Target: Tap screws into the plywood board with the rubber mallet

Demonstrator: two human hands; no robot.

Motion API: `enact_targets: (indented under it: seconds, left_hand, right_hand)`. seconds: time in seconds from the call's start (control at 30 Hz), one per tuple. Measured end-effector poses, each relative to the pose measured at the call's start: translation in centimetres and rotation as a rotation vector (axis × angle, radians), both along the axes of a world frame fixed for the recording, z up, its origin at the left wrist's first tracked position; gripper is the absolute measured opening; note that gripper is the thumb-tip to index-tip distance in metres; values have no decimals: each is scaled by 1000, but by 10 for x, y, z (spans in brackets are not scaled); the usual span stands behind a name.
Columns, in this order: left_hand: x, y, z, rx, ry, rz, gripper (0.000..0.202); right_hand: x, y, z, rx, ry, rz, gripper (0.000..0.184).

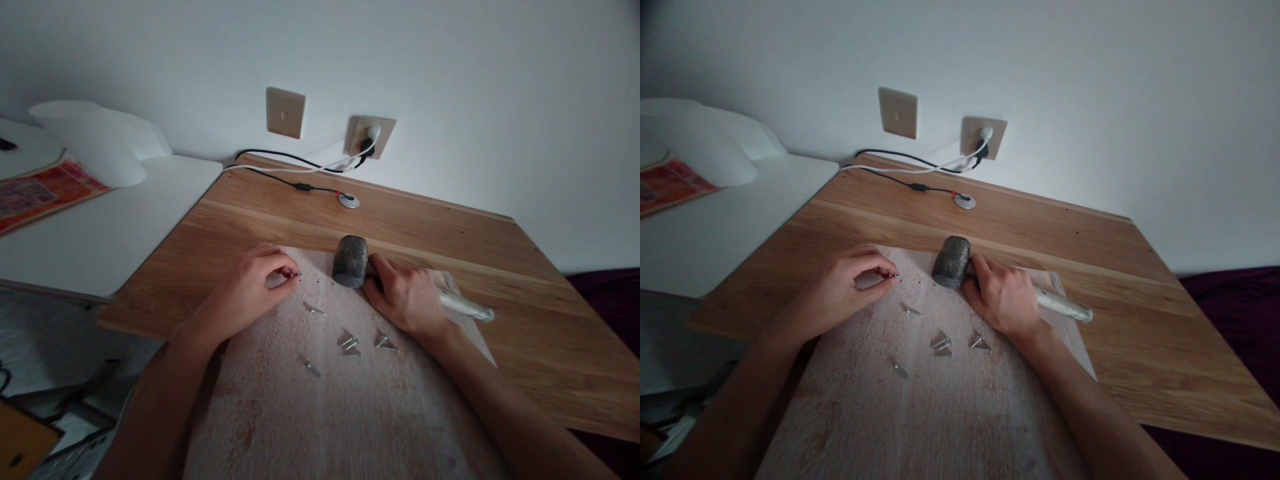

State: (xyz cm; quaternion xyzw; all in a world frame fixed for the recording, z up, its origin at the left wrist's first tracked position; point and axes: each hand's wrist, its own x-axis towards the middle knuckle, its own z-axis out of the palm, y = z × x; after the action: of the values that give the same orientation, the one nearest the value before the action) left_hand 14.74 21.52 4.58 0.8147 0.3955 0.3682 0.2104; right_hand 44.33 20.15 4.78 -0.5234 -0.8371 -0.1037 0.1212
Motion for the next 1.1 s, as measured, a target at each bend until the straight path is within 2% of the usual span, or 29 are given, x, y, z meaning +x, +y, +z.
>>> enact_targets:
  seconds: [1.1]
  left_hand:
    - [3, 0, -4, -22, 51, -6, 17]
  right_hand:
    - [-1, 0, 1, -23, -18, -25, 22]
